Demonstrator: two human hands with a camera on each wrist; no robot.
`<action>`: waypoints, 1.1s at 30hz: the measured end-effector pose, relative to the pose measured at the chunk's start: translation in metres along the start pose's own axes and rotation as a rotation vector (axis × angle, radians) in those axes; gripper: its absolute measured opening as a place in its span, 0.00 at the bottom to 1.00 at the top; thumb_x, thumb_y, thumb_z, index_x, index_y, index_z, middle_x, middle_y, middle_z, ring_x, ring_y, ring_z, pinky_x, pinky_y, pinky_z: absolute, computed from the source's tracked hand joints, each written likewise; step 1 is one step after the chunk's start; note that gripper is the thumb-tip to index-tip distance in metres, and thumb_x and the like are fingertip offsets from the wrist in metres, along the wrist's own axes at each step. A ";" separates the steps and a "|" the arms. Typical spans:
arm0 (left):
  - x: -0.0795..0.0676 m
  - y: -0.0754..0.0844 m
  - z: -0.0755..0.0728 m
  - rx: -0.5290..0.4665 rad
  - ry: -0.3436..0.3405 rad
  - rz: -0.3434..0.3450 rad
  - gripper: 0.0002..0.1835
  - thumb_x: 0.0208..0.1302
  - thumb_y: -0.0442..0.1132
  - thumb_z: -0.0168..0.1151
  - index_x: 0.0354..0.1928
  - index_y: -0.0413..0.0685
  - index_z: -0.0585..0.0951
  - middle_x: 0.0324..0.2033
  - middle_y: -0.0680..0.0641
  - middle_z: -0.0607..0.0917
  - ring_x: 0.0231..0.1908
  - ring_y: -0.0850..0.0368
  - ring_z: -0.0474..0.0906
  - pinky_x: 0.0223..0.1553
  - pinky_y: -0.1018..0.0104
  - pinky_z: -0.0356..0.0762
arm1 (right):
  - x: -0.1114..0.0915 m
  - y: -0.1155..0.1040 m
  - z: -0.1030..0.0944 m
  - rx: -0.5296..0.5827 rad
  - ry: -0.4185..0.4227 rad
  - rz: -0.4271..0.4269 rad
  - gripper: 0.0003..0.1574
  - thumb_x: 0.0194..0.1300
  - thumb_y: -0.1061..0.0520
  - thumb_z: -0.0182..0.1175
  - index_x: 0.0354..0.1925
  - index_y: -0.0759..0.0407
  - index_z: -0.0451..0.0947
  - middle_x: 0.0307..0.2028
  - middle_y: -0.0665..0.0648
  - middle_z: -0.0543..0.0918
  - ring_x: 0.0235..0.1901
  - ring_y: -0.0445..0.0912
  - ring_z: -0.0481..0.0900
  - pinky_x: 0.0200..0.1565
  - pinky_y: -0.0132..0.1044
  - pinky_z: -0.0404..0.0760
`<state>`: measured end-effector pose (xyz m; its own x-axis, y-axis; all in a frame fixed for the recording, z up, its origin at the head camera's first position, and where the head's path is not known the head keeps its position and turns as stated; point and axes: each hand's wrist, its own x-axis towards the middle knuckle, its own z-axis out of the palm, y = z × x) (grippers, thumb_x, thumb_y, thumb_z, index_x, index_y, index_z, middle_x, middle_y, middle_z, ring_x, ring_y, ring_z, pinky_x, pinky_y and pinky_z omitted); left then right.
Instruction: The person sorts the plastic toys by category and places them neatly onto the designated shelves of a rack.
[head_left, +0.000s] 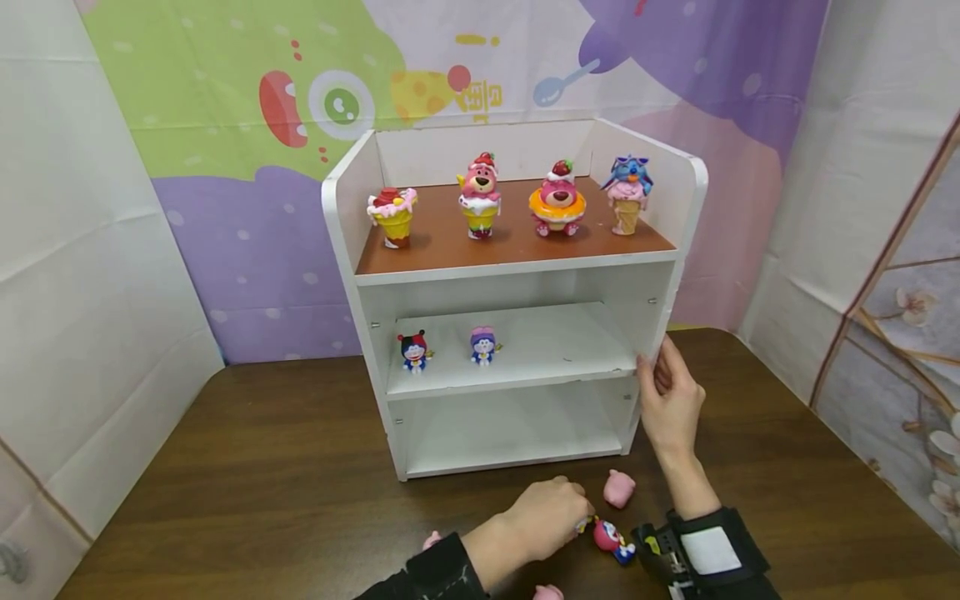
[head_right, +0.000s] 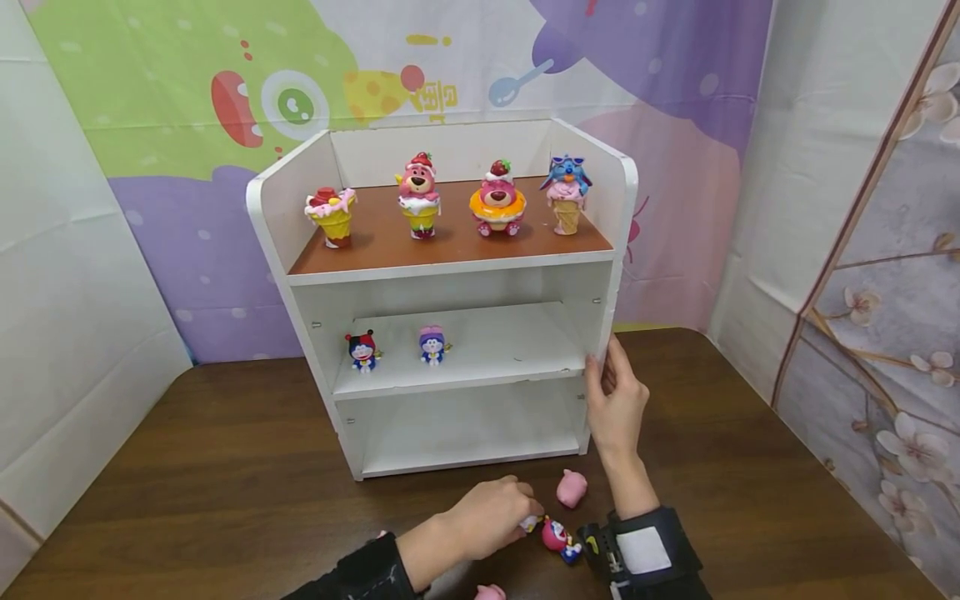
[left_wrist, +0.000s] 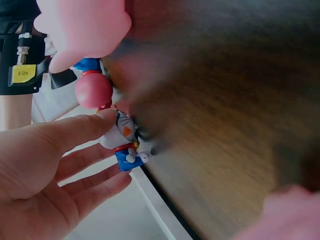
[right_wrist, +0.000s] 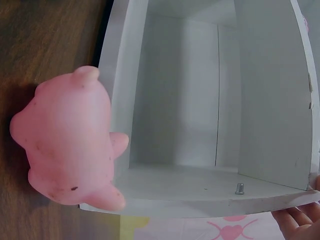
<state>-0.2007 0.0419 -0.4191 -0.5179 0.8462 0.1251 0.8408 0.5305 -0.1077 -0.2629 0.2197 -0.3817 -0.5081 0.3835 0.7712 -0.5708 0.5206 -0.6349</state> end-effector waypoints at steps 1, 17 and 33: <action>0.000 -0.001 0.000 -0.011 0.003 0.003 0.08 0.44 0.39 0.67 0.30 0.58 0.83 0.26 0.58 0.80 0.28 0.65 0.71 0.27 0.76 0.74 | 0.000 0.000 0.000 -0.002 0.000 -0.002 0.23 0.55 0.67 0.56 0.52 0.65 0.73 0.39 0.72 0.80 0.36 0.49 0.78 0.34 0.15 0.72; -0.012 -0.031 0.002 -0.986 0.088 -0.257 0.11 0.50 0.32 0.64 0.37 0.36 0.79 0.33 0.41 0.84 0.31 0.68 0.74 0.36 0.76 0.77 | 0.000 0.001 0.000 -0.017 0.003 -0.008 0.23 0.56 0.67 0.56 0.52 0.63 0.73 0.38 0.72 0.81 0.36 0.39 0.77 0.34 0.15 0.72; -0.019 -0.037 0.014 -1.198 0.080 -0.291 0.11 0.45 0.20 0.60 0.35 0.28 0.76 0.32 0.33 0.81 0.32 0.54 0.77 0.35 0.72 0.77 | 0.000 0.003 0.000 -0.015 0.003 -0.018 0.23 0.55 0.66 0.56 0.52 0.63 0.73 0.39 0.71 0.81 0.36 0.33 0.76 0.33 0.14 0.72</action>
<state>-0.2241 0.0071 -0.4309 -0.7345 0.6762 0.0576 0.3314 0.2832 0.9000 -0.2647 0.2210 -0.3830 -0.4954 0.3761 0.7830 -0.5700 0.5394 -0.6198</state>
